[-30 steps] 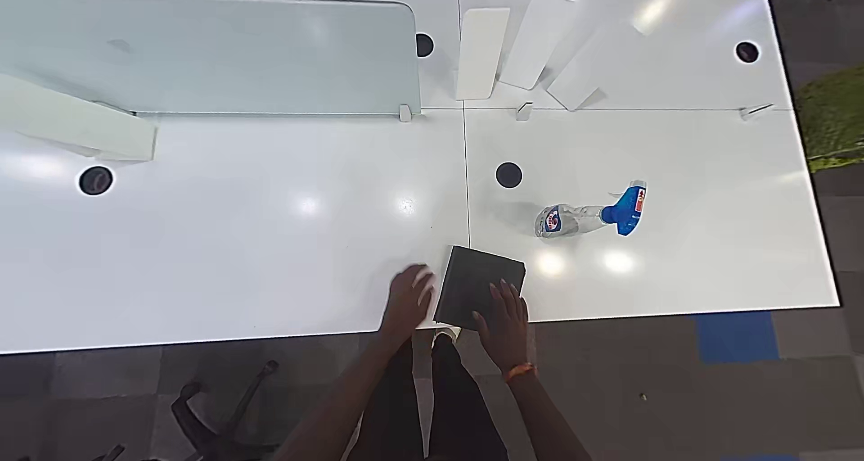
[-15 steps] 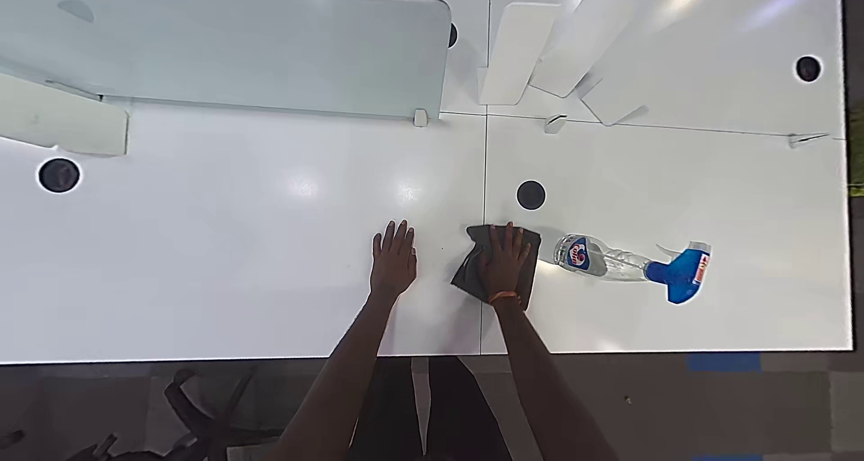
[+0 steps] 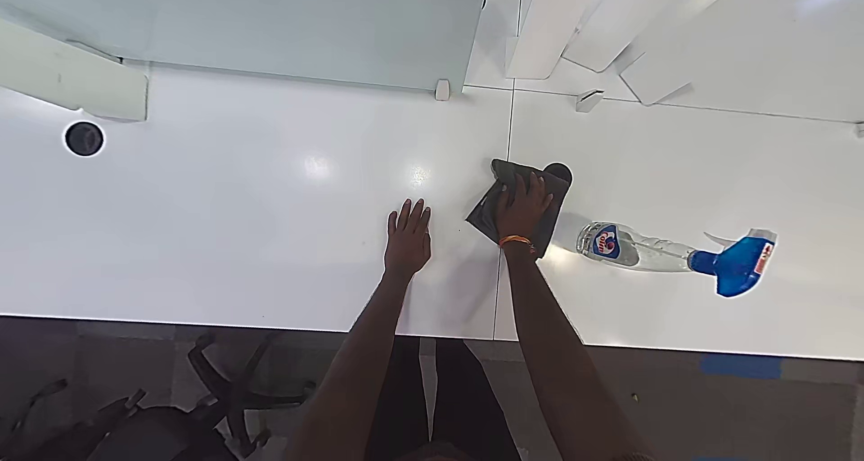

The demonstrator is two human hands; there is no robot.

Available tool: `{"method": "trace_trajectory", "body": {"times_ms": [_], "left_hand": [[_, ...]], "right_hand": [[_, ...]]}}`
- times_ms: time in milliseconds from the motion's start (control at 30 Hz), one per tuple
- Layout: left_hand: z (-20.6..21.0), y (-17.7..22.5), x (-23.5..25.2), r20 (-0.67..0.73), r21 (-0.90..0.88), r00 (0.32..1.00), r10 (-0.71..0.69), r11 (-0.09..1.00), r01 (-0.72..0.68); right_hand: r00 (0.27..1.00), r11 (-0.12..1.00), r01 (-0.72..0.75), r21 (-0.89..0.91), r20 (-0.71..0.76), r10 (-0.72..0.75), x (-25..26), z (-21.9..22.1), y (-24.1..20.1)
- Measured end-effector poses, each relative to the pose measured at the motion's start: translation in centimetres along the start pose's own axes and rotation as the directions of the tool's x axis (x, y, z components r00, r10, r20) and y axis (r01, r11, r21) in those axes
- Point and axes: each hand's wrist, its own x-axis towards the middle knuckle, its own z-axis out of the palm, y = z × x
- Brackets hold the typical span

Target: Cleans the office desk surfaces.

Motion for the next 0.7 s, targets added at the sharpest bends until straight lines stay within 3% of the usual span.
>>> {"method": "trace_trajectory", "body": {"times_ms": [233,500,600,700], "left_hand": [[0.2,-0.1,-0.1,0.017,-0.019,1.0,-0.004,1.0,0.005],[0.3,-0.1,-0.4,0.014,-0.042,1.0,-0.024,0.999,0.025],[0.1,-0.2,-0.1,0.002,-0.046,1.0,-0.021,0.999,0.021],[0.1,-0.2,-0.2,-0.024,-0.058,1.0,-0.019,0.998,0.018]], "right_hand": [[0.952,0.979,0.204,-0.025,0.236,-0.193,-10.4,-1.1,-5.8],[0.856,0.907,0.421,0.015,0.324,-0.402,-25.4,-3.0,-2.3],[0.834,0.883,0.468,0.033,0.315,-0.454,-28.8,-3.5,-0.4],[0.847,0.901,0.433,0.005,0.34,-0.409,-29.8,-4.2,1.6]]}}
